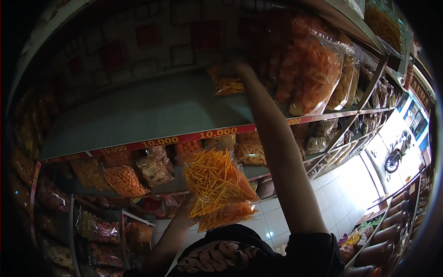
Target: Stocking bags of snacks on grocery store shelves.
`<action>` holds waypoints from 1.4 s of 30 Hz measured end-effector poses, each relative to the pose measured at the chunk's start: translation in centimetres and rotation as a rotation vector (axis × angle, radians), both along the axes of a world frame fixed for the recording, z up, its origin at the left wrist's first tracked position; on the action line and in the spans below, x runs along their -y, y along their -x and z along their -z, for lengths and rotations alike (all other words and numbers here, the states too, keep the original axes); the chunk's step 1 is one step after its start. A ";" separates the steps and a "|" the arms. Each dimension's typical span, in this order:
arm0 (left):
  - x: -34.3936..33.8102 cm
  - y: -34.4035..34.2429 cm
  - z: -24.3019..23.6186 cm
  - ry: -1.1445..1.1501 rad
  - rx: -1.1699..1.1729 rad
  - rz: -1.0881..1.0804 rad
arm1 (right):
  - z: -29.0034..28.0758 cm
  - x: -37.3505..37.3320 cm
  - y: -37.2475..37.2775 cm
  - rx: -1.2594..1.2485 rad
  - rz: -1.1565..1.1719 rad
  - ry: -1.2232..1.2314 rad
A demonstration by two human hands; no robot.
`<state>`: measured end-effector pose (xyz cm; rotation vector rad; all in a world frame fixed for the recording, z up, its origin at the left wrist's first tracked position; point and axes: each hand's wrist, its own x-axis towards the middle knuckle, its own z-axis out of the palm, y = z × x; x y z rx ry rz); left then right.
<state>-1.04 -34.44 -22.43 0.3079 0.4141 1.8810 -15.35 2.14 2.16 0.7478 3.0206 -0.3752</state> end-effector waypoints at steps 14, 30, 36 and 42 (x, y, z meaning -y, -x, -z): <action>-0.1 -0.7 -0.7 0.086 0.069 -0.154 | 3.9 -8.6 6.6 -0.699 0.046 -0.635; -0.1 -2.6 0.0 0.130 0.116 -0.233 | 3.0 -12.1 10.4 -0.288 -0.064 -1.094; -1.2 -2.6 -0.1 0.101 0.093 -0.200 | -3.2 -2.9 2.1 -0.218 -0.211 -0.624; -2.6 -3.4 -2.4 0.355 -0.049 -0.291 | -1.1 15.4 -19.0 -0.607 -0.571 -0.080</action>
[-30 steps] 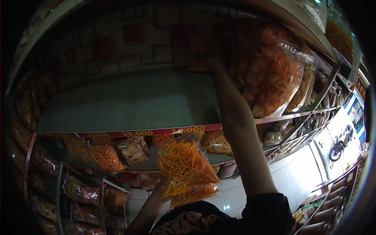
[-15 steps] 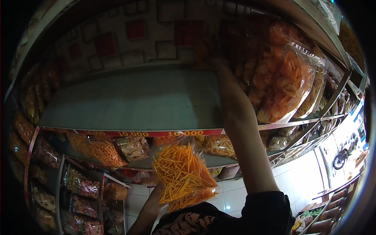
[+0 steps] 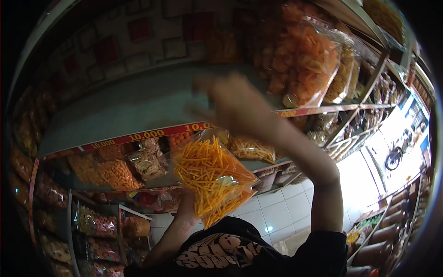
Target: Stocking bags of snacks on grocery store shelves.
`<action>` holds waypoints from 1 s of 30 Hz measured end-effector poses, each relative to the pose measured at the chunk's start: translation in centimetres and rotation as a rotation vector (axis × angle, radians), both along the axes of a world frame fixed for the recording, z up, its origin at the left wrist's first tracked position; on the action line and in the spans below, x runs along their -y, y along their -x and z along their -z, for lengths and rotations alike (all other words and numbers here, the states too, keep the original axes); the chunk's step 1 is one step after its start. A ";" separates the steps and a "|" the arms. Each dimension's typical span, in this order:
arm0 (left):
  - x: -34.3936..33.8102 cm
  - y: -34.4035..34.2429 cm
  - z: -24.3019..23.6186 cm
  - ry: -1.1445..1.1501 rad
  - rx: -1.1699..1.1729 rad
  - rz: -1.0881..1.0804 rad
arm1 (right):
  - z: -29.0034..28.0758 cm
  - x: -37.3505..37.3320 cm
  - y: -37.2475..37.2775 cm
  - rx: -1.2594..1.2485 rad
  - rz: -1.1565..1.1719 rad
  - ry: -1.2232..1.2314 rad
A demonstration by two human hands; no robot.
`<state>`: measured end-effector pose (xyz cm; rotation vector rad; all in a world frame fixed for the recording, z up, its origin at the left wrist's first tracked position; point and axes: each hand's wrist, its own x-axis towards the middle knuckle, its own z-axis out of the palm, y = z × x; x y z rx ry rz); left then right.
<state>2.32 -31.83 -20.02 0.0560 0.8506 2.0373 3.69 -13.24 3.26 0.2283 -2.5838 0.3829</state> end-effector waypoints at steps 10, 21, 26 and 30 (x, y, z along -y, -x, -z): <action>-0.5 -0.9 3.0 0.153 -0.073 -0.028 | 7.9 4.5 -9.1 0.532 0.163 0.027; 2.4 -0.5 -4.4 0.104 -0.335 0.084 | 6.8 3.6 -11.2 0.314 0.137 0.436; 4.9 1.2 -5.7 0.025 -0.371 0.028 | 4.4 4.0 -11.7 0.168 0.009 0.740; 6.2 1.3 -8.9 -0.118 -0.436 -0.002 | 1.3 3.4 -9.7 -0.212 -0.015 0.800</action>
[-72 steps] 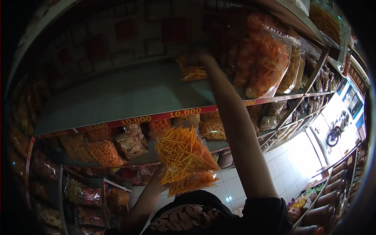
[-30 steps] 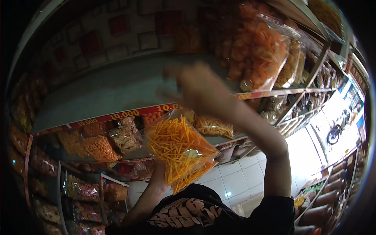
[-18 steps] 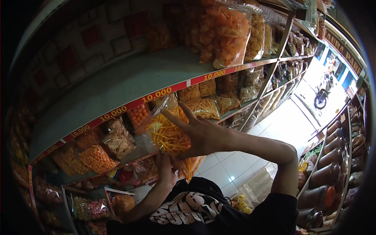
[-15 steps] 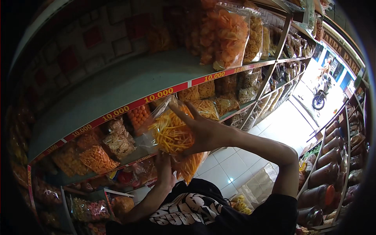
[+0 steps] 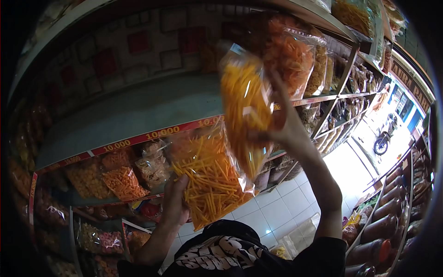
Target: Stocking bags of snacks on grocery store shelves.
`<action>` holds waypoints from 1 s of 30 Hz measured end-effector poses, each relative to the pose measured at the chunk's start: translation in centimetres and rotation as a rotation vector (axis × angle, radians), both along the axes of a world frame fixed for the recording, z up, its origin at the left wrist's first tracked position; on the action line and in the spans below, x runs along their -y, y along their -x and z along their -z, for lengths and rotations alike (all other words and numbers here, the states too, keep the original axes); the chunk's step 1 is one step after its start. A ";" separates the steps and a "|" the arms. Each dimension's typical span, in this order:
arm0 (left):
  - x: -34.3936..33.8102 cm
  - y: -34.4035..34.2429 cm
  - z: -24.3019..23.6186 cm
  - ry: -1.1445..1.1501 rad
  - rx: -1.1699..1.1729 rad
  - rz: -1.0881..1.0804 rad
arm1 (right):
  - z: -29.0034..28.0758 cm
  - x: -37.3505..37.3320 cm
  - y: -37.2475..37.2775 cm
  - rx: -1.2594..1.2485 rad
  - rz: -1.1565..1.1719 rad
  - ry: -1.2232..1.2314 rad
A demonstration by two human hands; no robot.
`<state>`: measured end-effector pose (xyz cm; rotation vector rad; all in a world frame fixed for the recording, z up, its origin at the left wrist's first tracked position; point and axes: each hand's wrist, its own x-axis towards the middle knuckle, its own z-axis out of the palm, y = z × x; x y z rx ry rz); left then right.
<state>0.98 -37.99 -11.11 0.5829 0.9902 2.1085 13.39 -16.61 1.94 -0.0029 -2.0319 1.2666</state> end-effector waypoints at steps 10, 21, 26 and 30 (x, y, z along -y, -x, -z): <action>1.8 -0.4 0.5 -0.027 0.021 -0.156 | -0.3 -11.6 18.1 -0.141 0.592 -0.361; 3.7 -1.9 1.7 0.048 0.118 -0.440 | 1.5 -22.6 29.3 -0.176 0.868 -0.601; 3.2 -1.3 1.8 0.003 0.106 -0.450 | 2.3 -24.8 30.4 0.161 0.587 -1.001; 2.1 -1.0 1.2 -0.005 0.130 -0.395 | 4.7 -28.7 29.8 0.105 0.550 -0.781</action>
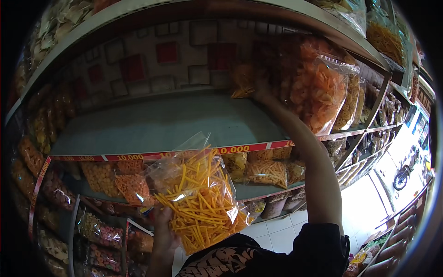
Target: Stocking bags of snacks on grocery store shelves.
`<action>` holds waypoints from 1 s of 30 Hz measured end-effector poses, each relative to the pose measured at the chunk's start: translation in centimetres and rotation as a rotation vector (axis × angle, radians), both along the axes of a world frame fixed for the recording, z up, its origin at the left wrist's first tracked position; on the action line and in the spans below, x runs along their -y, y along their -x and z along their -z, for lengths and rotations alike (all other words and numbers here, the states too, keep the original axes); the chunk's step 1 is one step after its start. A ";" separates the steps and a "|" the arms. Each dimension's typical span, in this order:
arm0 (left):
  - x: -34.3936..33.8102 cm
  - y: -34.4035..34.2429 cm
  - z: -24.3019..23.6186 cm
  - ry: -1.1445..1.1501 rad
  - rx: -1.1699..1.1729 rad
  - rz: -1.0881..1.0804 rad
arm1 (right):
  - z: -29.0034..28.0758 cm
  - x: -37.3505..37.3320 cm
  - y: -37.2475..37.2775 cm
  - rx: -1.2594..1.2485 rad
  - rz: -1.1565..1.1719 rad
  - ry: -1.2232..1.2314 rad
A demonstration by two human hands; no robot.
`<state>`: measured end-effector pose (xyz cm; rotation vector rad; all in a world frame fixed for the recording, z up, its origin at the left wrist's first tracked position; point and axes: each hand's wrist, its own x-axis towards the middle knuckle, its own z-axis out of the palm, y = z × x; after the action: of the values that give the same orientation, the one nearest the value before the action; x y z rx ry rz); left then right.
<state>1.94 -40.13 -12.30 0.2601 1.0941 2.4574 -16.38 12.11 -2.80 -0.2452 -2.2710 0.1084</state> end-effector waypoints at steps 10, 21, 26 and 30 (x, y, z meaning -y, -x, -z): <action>-1.2 1.4 -2.3 -0.051 -0.207 0.003 | -5.0 6.8 -5.6 0.453 0.282 0.044; -5.4 6.8 -13.5 -0.059 -0.386 0.268 | -12.6 22.2 -21.8 -0.177 -0.456 0.261; -9.2 7.3 -17.1 0.037 -0.535 0.226 | -11.7 27.2 -24.1 -0.155 -0.440 0.111; -13.3 6.8 -17.1 0.022 -0.650 0.271 | -9.4 26.8 -24.3 -0.021 -0.117 0.027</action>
<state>-4.88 -26.81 4.84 1.1780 1.2241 2.1548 7.89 -14.72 6.63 -0.1240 -2.2638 0.2019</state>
